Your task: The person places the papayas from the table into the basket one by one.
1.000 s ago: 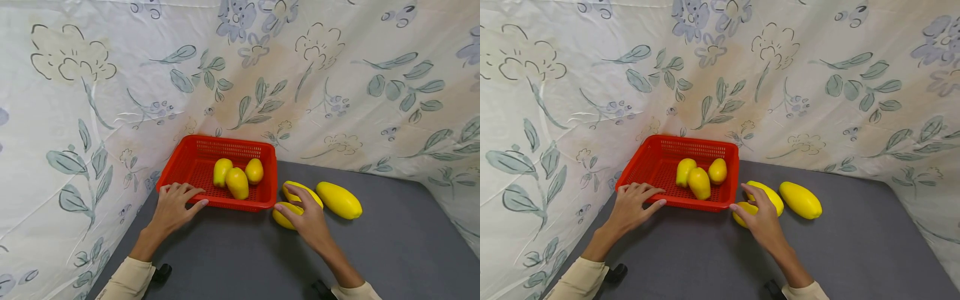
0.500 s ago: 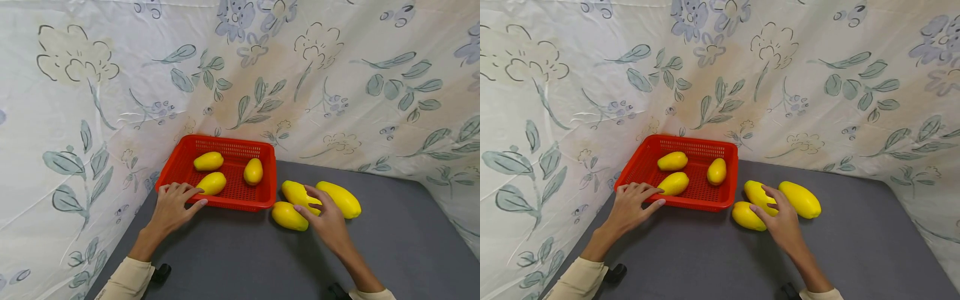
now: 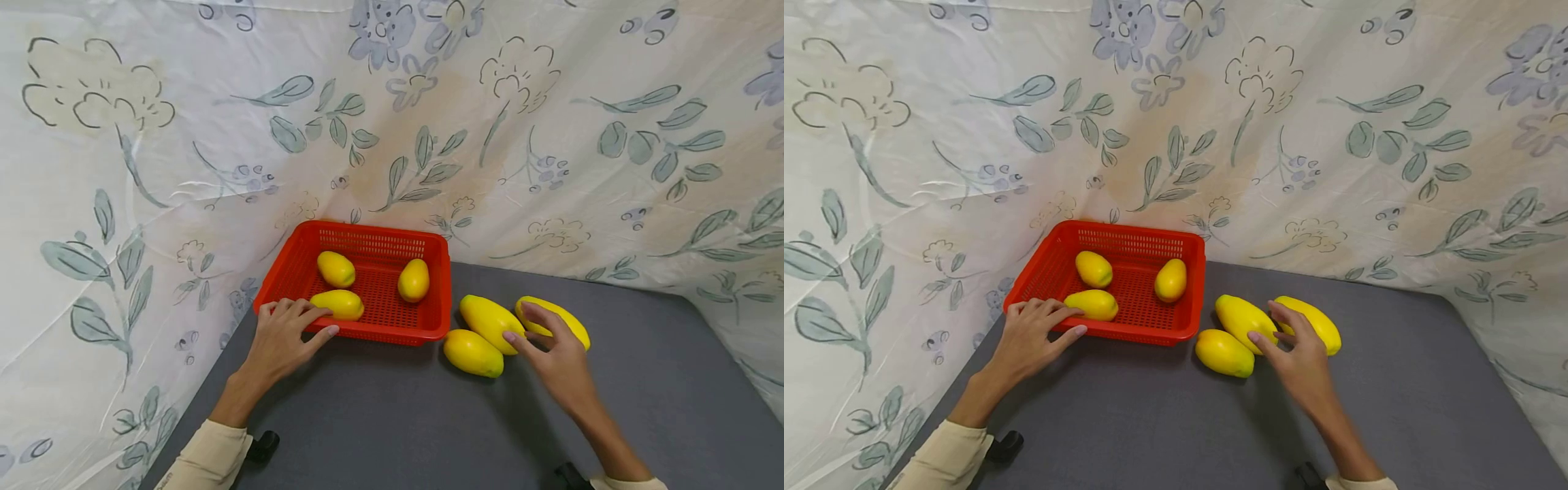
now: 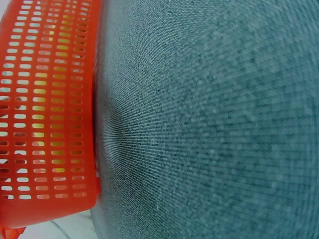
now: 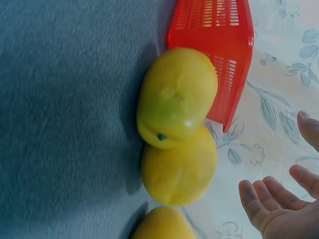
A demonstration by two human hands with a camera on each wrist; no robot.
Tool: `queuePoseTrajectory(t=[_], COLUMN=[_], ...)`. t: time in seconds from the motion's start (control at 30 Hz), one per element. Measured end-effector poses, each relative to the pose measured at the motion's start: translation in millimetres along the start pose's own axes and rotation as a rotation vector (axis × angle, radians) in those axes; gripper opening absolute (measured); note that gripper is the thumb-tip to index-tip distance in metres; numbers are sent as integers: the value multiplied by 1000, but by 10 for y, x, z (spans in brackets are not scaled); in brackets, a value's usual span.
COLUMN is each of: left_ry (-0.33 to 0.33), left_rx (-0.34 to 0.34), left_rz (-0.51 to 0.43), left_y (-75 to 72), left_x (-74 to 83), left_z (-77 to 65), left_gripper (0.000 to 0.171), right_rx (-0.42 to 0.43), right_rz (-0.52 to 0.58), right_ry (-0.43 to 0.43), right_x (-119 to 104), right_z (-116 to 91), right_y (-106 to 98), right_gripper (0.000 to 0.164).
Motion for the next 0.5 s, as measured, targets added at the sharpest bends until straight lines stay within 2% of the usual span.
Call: queuePoseTrajectory(t=[0.5], left_ry=[5], left_rx=[-1], left_rz=[1], left_y=[0], left_x=[-11], left_z=[9], left_gripper=[40], right_rx=[76], right_rz=[-8], right_ry=[8], right_x=[102], right_z=[26], right_y=[-325], right_gripper=[66])
Point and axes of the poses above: each hand's wrist, its own z-axis towards the middle knuckle, its own y-axis out of the palm, x = y × z, the point moved 9 cm from there along z, towards the middle knuckle, and after that the axes turned 13 degrees about z, right-handed, at the moved point
